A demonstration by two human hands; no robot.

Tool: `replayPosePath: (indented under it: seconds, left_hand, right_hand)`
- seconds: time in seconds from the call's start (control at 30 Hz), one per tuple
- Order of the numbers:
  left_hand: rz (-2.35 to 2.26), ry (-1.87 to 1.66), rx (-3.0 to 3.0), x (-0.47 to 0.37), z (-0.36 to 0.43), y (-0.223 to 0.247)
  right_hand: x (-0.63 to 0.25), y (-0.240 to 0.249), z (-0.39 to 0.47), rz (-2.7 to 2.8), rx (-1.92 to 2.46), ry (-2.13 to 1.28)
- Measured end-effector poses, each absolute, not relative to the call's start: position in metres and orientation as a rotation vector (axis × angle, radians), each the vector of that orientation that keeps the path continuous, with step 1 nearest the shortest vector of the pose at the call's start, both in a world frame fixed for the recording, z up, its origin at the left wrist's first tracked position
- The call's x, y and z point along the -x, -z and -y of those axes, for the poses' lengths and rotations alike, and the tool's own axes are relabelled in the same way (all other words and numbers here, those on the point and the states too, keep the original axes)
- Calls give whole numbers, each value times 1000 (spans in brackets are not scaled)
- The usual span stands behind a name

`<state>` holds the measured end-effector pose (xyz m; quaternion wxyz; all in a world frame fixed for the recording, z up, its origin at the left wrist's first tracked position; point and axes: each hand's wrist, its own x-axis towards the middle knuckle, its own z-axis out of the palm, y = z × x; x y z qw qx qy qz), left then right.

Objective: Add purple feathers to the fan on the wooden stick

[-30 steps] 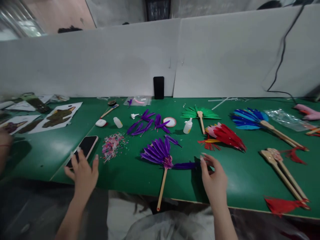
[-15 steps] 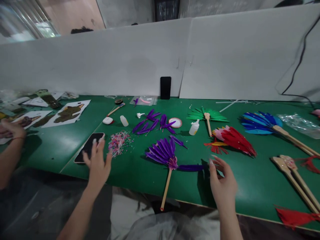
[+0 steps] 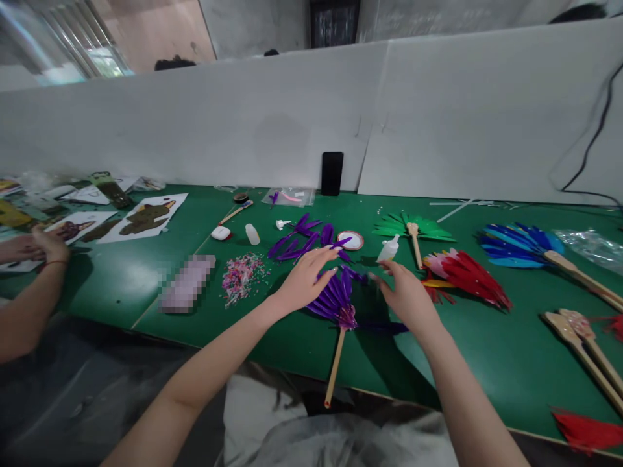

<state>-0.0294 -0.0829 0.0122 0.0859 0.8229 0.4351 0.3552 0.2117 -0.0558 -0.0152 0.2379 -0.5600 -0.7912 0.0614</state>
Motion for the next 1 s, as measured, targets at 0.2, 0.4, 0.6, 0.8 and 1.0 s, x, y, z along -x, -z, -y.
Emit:
replayPosePath:
  seconds: [0.2, 0.4, 0.6, 0.8, 1.0]
  left_hand:
    - [-1338, -1169, -2388, 28, 79, 7]
    - [-1436, -1282, -2281, 38, 82, 8]
    - [-1472, -1304, -2247, 35, 82, 7]
    - [-1485, -1299, -2234, 36, 83, 8]
    - [-1487, -1267, -2230, 35, 82, 7]
  right_hand:
    - [-189, 29, 19, 2366, 1599, -82]
    - [-175, 33, 2, 2464, 1699, -4]
    - [-160, 31, -2, 2541, 1695, -16]
    - [-152, 24, 1, 2573, 1700, -6]
    - [-145, 15, -5, 2570, 1688, 50]
